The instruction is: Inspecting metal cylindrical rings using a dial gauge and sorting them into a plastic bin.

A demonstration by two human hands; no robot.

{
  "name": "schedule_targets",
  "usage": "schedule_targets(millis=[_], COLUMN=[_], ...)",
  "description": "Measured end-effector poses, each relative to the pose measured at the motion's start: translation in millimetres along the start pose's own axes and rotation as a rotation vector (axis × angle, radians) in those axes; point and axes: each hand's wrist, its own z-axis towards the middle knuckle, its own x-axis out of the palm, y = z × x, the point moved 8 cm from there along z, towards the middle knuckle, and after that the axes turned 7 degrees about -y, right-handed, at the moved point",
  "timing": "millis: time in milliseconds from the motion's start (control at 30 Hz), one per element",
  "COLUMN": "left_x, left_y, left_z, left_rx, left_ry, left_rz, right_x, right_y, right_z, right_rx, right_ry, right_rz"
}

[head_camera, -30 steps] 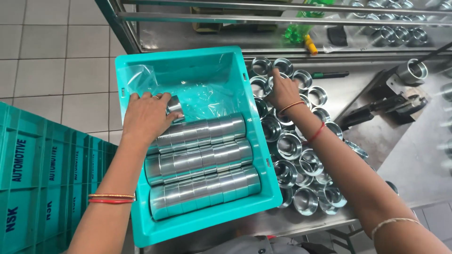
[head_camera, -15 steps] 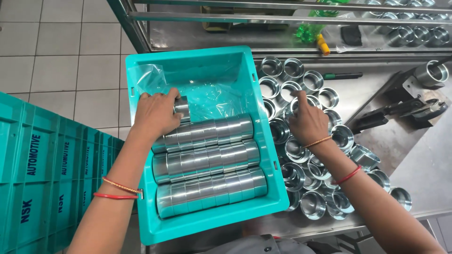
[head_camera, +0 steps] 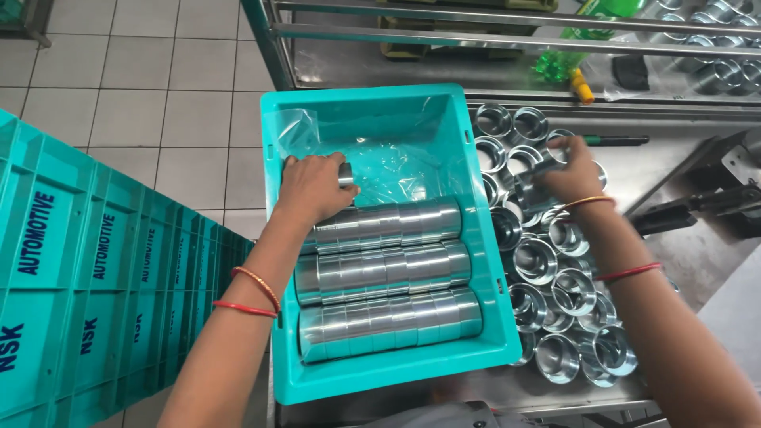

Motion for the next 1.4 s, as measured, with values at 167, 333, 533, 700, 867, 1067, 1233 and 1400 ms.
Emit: schedule_targets(millis=[167,333,533,700,867,1067,1233,1400], left_x=[-1.0,-2.9,3.5,2.0,5.0,-6.3,-40.7,-1.2], left_y=[1.4,0.8,2.9,-2.3,-11.3,-12.9,-75.2,-210.1], left_z=[4.8,3.1,0.4,-4.0,-6.0,-7.8,-37.8,-67.6], left_rx=[-0.012,0.005,0.066,0.129,0.192,0.25,0.225,0.618], left_ry=[-0.003,-0.016,-0.089,-0.061,-0.034,-0.132,-0.195,-0.196], left_rz=[-0.027,-0.061,-0.069,-0.099,-0.069,-0.23,-0.192,-0.383], right_x=[-28.6,36.6,209.9,221.4,122.1,-66.9,-85.0,-59.5], right_y=[103.7,194.7,157.0,124.5,131.2,62.0,-84.3,-110.9], right_z=[-26.3,-46.0,-12.9,-44.5,-82.8,-99.2,-98.5,-102.0], right_rx=[0.011,-0.137,0.035,0.439,0.039,-0.471,-0.141,-0.253], right_ry=[0.153,0.469,0.343,0.431,0.536,-0.041,-0.046,0.009], right_rz=[0.415,0.645,0.55,0.656,0.389,-0.13,-0.612,-0.418])
